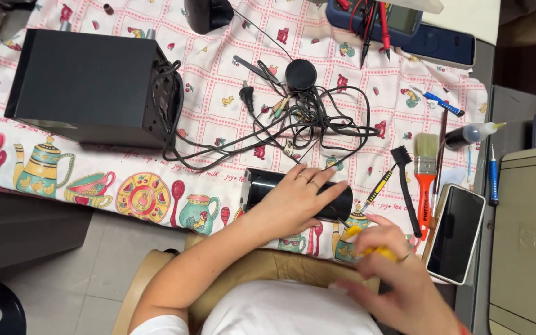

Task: Disassembling a cylindrical speaker casing using a screwdriver to pry it open on a repair bench.

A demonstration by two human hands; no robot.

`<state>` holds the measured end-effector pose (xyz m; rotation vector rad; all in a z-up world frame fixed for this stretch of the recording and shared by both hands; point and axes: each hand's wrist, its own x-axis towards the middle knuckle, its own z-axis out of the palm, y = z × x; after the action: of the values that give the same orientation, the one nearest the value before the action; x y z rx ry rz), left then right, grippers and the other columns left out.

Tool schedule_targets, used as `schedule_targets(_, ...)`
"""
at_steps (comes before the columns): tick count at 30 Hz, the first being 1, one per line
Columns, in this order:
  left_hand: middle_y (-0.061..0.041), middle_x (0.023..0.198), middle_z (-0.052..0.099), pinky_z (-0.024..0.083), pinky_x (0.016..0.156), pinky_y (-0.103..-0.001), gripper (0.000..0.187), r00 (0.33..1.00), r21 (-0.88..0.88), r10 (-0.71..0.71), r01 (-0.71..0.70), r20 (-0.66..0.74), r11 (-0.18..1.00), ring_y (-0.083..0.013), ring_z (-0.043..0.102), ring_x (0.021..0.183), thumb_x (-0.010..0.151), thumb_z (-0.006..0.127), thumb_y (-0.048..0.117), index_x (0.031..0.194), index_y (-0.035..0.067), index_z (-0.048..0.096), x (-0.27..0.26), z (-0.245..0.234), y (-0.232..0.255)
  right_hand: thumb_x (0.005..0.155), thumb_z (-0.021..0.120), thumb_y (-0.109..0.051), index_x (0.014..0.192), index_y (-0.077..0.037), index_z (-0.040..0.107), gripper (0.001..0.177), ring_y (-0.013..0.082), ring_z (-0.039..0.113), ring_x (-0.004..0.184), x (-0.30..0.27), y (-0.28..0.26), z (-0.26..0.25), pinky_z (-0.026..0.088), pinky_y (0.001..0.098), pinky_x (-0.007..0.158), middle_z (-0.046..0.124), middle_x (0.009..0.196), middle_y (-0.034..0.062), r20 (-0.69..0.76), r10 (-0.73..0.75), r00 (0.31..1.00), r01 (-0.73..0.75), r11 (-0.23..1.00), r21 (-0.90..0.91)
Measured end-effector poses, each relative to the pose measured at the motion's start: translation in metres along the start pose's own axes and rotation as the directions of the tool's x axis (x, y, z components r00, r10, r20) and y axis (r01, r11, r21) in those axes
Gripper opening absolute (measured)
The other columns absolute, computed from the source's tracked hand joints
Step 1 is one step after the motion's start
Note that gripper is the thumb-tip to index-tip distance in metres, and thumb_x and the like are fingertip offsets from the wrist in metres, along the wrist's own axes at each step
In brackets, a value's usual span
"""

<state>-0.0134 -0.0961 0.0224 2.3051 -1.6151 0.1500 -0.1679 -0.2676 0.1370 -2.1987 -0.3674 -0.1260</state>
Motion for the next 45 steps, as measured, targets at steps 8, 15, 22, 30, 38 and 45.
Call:
schedule_targets(8, -0.014, 0.133, 0.062, 0.044, 0.101, -0.042, 0.084, 0.998, 0.049, -0.034, 0.037, -0.047, 0.998, -0.0289, 0.058, 0.115, 0.077, 0.081, 0.058, 0.142, 0.011, 0.053, -0.009, 0.002, 0.002, 0.096, 0.053, -0.010, 0.059, -0.011, 0.040, 0.039, 0.0120, 0.041, 0.046, 0.043, 0.001, 0.009, 0.051, 0.0366, 0.069, 0.045, 0.049, -0.0017, -0.315, -0.024, 0.949, 0.143, 0.923, 0.358)
schedule_targets(15, -0.011, 0.133, 0.063, 0.045, 0.095, -0.040, 0.084, 0.997, 0.052, -0.072, 0.074, -0.033, 0.996, -0.0269, 0.059, 0.115, 0.076, 0.080, 0.062, 0.142, 0.018, 0.053, -0.008, 0.003, 0.002, 0.108, 0.049, -0.045, 0.107, -0.017, 0.067, 0.033, 0.0273, 0.057, 0.050, -0.001, 0.011, -0.013, 0.038, 0.0399, 0.047, 0.053, 0.055, 0.0030, -0.260, 0.197, 0.946, -0.322, 0.446, -0.835)
schedule_targets(22, -0.012, 0.137, 0.062, 0.045, 0.099, -0.042, 0.082, 0.997, -0.001, -0.066, 0.066, -0.025, 0.998, -0.0279, 0.060, 0.118, 0.079, 0.078, 0.060, 0.143, 0.015, 0.052, -0.008, 0.007, -0.002, 0.098, 0.059, -0.042, 0.098, -0.016, 0.059, 0.026, 0.0260, 0.064, 0.075, -0.005, -0.009, -0.035, 0.051, 0.0417, 0.070, 0.065, 0.083, 0.0004, 0.087, 0.375, 0.923, -0.199, 0.658, -0.726)
schedule_targets(30, -0.012, 0.135, 0.063, 0.044, 0.101, -0.042, 0.082, 0.996, -0.058, -0.086, 0.085, -0.015, 0.995, -0.0290, 0.060, 0.117, 0.078, 0.080, 0.058, 0.143, 0.016, 0.053, -0.009, 0.009, -0.002, 0.096, 0.051, -0.001, 0.098, -0.006, 0.061, 0.011, 0.0306, 0.065, 0.120, -0.008, -0.002, -0.022, 0.052, 0.0406, 0.104, 0.061, 0.123, 0.0151, 0.078, 0.062, 0.995, -0.058, 0.997, -0.047)
schedule_targets(38, -0.012, 0.137, 0.063, 0.045, 0.099, -0.041, 0.080, 0.995, -0.042, -0.097, 0.097, 0.003, 0.994, -0.0285, 0.061, 0.117, 0.080, 0.077, 0.060, 0.143, 0.017, 0.054, -0.008, 0.009, -0.002, 0.090, 0.073, -0.019, 0.099, -0.006, 0.053, 0.026, 0.0212, 0.063, 0.077, -0.016, 0.043, 0.022, 0.052, 0.0334, 0.074, 0.060, 0.090, 0.0071, -0.385, 0.129, 0.914, -0.162, 0.985, -0.054)
schedule_targets(45, -0.013, 0.138, 0.063, 0.045, 0.100, -0.042, 0.084, 0.995, -0.046, -0.099, 0.100, 0.031, 0.994, -0.0294, 0.061, 0.116, 0.079, 0.076, 0.064, 0.144, 0.016, 0.054, -0.006, 0.011, -0.005, 0.087, 0.082, -0.016, 0.096, -0.002, 0.070, 0.020, 0.0117, 0.060, 0.066, -0.029, 0.040, 0.014, 0.048, 0.0235, 0.065, 0.070, 0.089, 0.0044, -0.497, 0.201, 0.844, -0.369, 0.890, -0.267)
